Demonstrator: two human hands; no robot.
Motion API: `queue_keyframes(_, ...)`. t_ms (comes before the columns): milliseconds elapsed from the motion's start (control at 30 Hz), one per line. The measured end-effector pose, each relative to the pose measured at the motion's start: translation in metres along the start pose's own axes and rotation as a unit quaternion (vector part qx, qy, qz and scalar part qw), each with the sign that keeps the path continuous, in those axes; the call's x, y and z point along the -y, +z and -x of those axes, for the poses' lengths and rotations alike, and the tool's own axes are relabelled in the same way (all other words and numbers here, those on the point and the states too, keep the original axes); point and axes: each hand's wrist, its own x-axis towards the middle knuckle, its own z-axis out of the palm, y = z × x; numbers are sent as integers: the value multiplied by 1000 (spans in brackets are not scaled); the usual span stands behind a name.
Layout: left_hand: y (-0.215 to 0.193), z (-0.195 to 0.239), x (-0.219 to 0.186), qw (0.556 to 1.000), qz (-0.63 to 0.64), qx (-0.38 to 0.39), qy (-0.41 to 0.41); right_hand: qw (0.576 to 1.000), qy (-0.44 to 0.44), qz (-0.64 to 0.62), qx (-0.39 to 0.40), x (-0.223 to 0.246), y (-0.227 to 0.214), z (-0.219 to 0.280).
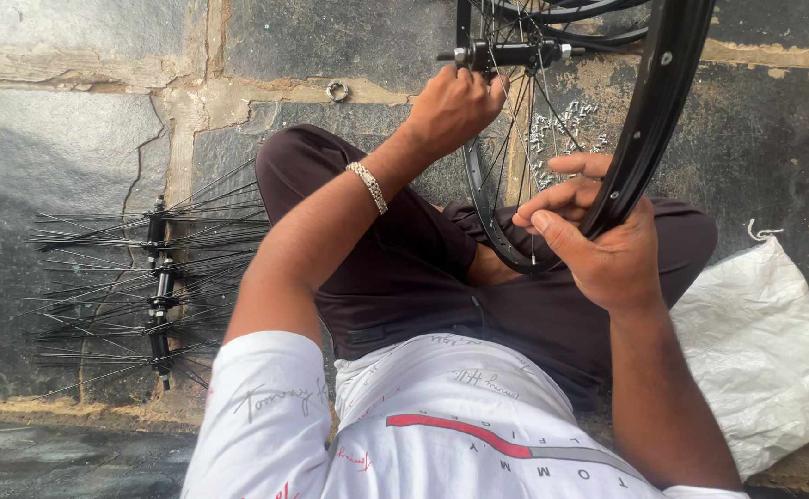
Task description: The person sits on the floor and assembles a bicycle wheel by inserting spokes into the rim and hub. They repeatedly pick up small metal nuts and tighten them onto the spoke ends to secure the wheel structure.
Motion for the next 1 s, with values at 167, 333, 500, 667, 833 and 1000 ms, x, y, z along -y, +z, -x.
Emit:
queue_keyframes(167,-2,-5,7,997,12,71,17,1000,3,-9,0,2,1,-7)
queue_keyframes(333,6,0,6,999,24,35,-11,1000,0,-4,-4,1,5,-9)
queue_keyframes(500,11,0,-8,981,137,86,-103,1000,-20,-10,-4,-3,0,-13)
queue_keyframes(667,-28,8,-20,934,326,-6,-147,999,-39,-21,-30,-8,-6,-14)
queue_keyframes(833,-103,18,-27,704,675,-87,-203,995,-29,1,-94,-6,-5,-16)
queue_keyframes(1000,-146,11,-38,479,842,-151,-194,989,-15,99,-112,-3,15,-8)
